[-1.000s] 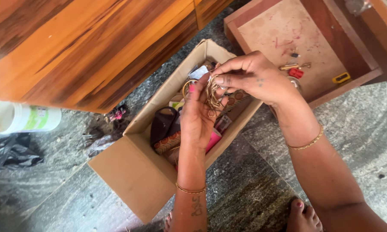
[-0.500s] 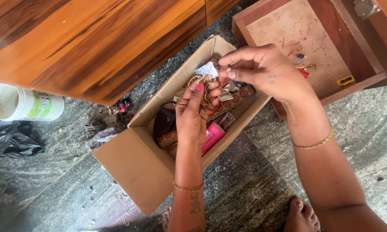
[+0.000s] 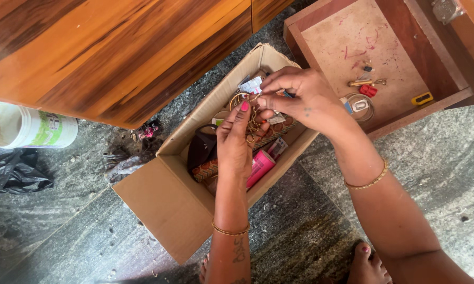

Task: The person sorts through jewelry and small items in a cardboard box and then wipes the wooden exterior of a drawer with a cloth.

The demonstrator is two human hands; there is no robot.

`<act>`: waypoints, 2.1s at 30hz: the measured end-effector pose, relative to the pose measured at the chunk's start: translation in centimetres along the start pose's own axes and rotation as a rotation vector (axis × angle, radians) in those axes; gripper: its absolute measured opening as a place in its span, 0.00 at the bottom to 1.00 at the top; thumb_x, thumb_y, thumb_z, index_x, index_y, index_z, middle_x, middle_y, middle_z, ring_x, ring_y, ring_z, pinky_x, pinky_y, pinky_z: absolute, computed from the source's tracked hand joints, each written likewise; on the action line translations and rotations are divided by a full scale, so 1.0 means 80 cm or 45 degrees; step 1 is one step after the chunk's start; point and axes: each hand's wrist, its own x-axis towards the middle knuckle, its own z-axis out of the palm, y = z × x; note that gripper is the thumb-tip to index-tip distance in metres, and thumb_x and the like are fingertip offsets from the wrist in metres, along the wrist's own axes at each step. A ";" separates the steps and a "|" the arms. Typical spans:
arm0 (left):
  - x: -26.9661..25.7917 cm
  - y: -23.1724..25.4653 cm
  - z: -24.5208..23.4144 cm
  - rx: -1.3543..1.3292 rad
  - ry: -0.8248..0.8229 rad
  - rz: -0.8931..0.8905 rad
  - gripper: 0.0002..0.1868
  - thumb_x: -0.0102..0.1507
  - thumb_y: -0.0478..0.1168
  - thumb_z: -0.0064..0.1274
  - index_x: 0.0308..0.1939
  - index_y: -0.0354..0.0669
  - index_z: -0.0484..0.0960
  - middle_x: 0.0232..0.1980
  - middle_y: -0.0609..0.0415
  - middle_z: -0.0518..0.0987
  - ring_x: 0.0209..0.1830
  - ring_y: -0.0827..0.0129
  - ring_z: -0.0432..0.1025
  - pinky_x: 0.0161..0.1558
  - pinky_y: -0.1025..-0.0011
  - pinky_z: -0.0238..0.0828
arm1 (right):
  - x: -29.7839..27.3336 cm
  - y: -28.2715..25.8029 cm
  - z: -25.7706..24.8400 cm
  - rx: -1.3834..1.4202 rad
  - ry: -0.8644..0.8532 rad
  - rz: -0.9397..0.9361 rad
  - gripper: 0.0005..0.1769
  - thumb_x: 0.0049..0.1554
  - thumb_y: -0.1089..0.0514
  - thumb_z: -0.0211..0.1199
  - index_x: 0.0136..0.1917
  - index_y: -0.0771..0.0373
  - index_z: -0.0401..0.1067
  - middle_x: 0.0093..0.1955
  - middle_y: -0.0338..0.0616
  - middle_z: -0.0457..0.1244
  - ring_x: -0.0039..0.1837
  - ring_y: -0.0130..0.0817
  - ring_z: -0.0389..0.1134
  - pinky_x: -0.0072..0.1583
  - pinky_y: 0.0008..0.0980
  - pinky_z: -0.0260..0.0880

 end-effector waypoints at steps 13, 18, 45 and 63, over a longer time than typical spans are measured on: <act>0.005 -0.009 -0.008 0.020 -0.013 -0.016 0.16 0.68 0.40 0.57 0.57 0.36 0.82 0.47 0.53 0.85 0.43 0.72 0.79 0.43 0.74 0.77 | -0.004 -0.006 -0.025 0.280 0.028 0.064 0.07 0.60 0.61 0.69 0.50 0.67 0.80 0.44 0.39 0.71 0.47 0.20 0.69 0.50 0.22 0.71; 0.004 -0.013 -0.009 0.051 -0.020 -0.035 0.15 0.66 0.38 0.58 0.55 0.39 0.82 0.48 0.55 0.85 0.44 0.73 0.79 0.44 0.75 0.77 | -0.003 -0.003 -0.025 0.277 0.000 0.078 0.08 0.61 0.60 0.67 0.50 0.68 0.79 0.43 0.39 0.72 0.47 0.19 0.70 0.49 0.21 0.71; 0.031 -0.006 -0.113 1.286 0.372 0.435 0.11 0.65 0.31 0.56 0.49 0.42 0.88 0.35 0.51 0.86 0.31 0.77 0.81 0.35 0.77 0.76 | -0.015 -0.007 -0.083 0.446 0.329 -0.014 0.10 0.71 0.61 0.61 0.62 0.65 0.77 0.38 0.37 0.65 0.37 0.19 0.62 0.37 0.21 0.59; 0.011 -0.053 0.046 1.642 -0.207 0.876 0.28 0.65 0.35 0.60 0.69 0.40 0.73 0.71 0.38 0.72 0.70 0.44 0.69 0.69 0.52 0.68 | -0.012 0.074 -0.080 -0.287 0.164 -0.088 0.12 0.56 0.64 0.64 0.54 0.65 0.78 0.48 0.49 0.73 0.50 0.34 0.76 0.54 0.31 0.75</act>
